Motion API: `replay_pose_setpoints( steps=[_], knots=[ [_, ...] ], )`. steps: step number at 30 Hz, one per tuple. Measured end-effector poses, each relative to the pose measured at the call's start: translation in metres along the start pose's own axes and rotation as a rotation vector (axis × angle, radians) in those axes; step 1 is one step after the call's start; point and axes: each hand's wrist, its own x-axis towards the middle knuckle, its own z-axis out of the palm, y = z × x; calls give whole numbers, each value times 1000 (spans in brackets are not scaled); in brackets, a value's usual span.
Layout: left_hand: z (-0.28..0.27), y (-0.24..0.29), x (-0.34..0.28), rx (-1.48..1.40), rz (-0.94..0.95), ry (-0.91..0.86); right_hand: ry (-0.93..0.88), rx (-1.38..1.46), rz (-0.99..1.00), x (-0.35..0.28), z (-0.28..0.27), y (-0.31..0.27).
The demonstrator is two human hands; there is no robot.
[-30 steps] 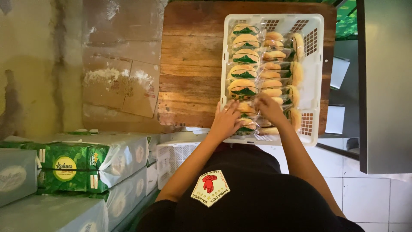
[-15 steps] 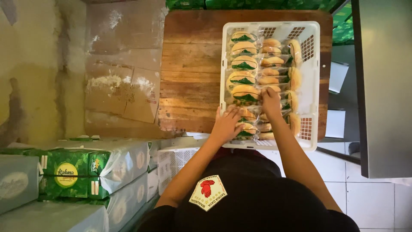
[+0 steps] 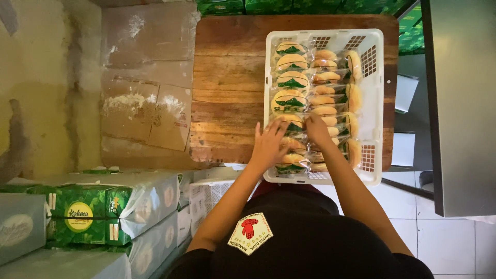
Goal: Organizing individually wrapped sandwiches into a white plastic crate.
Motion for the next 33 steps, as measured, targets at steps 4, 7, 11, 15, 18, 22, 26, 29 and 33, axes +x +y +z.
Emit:
replay_pose_setpoints(
  steps=[4, 7, 11, 15, 18, 22, 26, 29, 33],
  knots=[
    [25, -11, 16, 134, -1, -16, 176, 41, -32, -13, -23, -26],
    [27, -10, 24, 167, -11, -113, 283, 166, -137, -2, -40, -46],
    [10, -2, 41, 193, -20, -33, 247, 275, -122, 46, -26, -30],
    [21, -6, 53, 155, -41, 28, 284, 302, -142, 28, -40, -47],
    [26, -7, 50, 177, -4, 99, 289, 344, -148, 25, -39, -34],
    [36, -7, 40, 151, 65, 207, 216, 244, -250, 38, -42, -18],
    [16, 5, 34, 83, 38, 247, 118, 125, -325, 51, -39, -19],
    [26, -3, 38, 97, 48, 229, 130, 168, -314, 34, -70, -46],
    [29, -3, 37, 93, 39, 210, 42, 110, -260, 33, -60, -45]
  ],
)
